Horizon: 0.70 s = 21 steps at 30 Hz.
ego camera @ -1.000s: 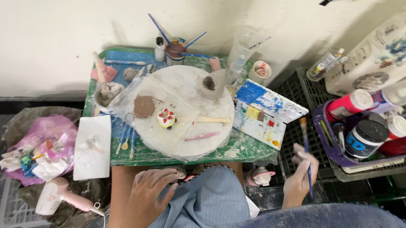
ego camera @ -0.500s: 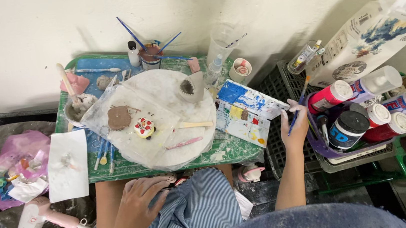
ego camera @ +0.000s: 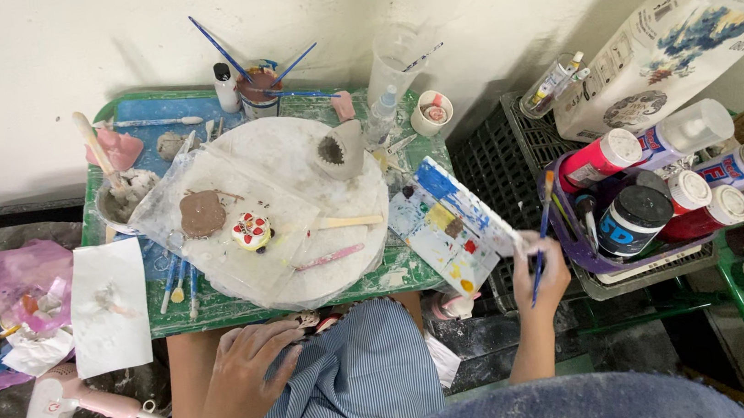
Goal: The person paints a small clay mushroom and a yellow object with a brush before using a wooden tool to carve teeth inside the mouth of a clay shark head.
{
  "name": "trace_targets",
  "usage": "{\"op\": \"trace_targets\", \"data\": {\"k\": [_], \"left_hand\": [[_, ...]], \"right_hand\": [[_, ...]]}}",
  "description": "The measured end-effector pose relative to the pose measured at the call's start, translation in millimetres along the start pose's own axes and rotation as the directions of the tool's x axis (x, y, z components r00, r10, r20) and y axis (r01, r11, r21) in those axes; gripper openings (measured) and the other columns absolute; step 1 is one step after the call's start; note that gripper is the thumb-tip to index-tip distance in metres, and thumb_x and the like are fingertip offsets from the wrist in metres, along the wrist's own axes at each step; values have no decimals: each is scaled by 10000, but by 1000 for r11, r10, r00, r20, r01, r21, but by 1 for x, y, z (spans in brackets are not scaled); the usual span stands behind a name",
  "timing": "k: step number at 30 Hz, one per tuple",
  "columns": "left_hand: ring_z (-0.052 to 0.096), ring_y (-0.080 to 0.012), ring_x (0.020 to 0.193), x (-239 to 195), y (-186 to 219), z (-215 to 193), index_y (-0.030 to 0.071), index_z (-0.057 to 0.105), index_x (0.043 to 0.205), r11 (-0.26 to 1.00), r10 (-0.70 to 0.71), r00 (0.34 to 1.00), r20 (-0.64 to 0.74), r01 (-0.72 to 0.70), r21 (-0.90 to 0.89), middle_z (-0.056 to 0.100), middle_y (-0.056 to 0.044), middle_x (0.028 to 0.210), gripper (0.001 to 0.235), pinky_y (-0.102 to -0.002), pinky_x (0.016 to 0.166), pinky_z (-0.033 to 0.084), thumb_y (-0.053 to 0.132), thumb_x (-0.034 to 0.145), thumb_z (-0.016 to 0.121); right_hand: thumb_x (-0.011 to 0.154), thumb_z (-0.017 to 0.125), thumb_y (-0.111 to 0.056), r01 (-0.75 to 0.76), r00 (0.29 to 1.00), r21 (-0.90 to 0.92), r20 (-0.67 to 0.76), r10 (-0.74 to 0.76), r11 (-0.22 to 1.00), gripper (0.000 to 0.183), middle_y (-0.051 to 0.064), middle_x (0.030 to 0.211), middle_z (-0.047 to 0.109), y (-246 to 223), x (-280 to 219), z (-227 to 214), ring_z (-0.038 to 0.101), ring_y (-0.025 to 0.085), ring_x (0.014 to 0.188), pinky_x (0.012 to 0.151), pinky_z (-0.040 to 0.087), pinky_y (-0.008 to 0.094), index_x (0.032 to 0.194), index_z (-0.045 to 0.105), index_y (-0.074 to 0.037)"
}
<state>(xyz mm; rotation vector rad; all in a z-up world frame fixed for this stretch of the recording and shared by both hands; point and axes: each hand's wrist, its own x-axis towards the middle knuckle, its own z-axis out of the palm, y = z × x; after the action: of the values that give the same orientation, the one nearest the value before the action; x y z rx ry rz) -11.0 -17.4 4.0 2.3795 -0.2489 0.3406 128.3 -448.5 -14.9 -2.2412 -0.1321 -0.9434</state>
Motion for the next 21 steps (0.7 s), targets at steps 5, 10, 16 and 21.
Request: {"op": "trace_targets", "data": {"k": [5, 10, 16, 21], "left_hand": [[651, -193, 1074, -3, 2, 5, 148, 714, 1088, 1000, 27, 1000, 17, -26, -13, 720, 32, 1149, 262, -429, 988, 421, 262, 851, 712], [653, -186, 1064, -4, 5, 5, 151, 717, 1091, 1000, 9, 1000, 26, -9, -15, 723, 33, 1143, 267, -425, 981, 425, 261, 848, 719], [661, -182, 1086, -3, 3, -13, 144, 710, 1111, 1000, 5, 999, -48, -6, -21, 725, 31, 1158, 275, -410, 968, 435, 236, 852, 716], [682, -215, 1034, -3, -10, -33, 137, 698, 1137, 1000, 11, 978, -210, -13, -9, 735, -9, 1127, 316, -397, 931, 474, 200, 831, 744]], "right_hand": [[901, 772, -121, 146, 987, -153, 96, -132, 977, 243, 98, 1050, 730, -28, -47, 2, 717, 250, 940, 804, 577, 359, 909, 530, -117], [788, 777, -211, 273, 914, -117, 341, -219, 955, 229, 45, 1023, 737, -59, -59, 19, 683, 252, 851, 822, 523, 423, 925, 618, -121], [1024, 512, -165, -207, 956, 164, 243, 164, 964, 183, 72, 1186, 730, -69, -46, 28, 650, 150, 839, 759, 512, 306, 1107, 620, -43], [1146, 348, -215, 16, 1000, 479, -12, -12, 877, 346, 52, 1040, 665, -72, -8, 53, 615, 126, 945, 903, 503, 297, 1227, 620, -17]]}}
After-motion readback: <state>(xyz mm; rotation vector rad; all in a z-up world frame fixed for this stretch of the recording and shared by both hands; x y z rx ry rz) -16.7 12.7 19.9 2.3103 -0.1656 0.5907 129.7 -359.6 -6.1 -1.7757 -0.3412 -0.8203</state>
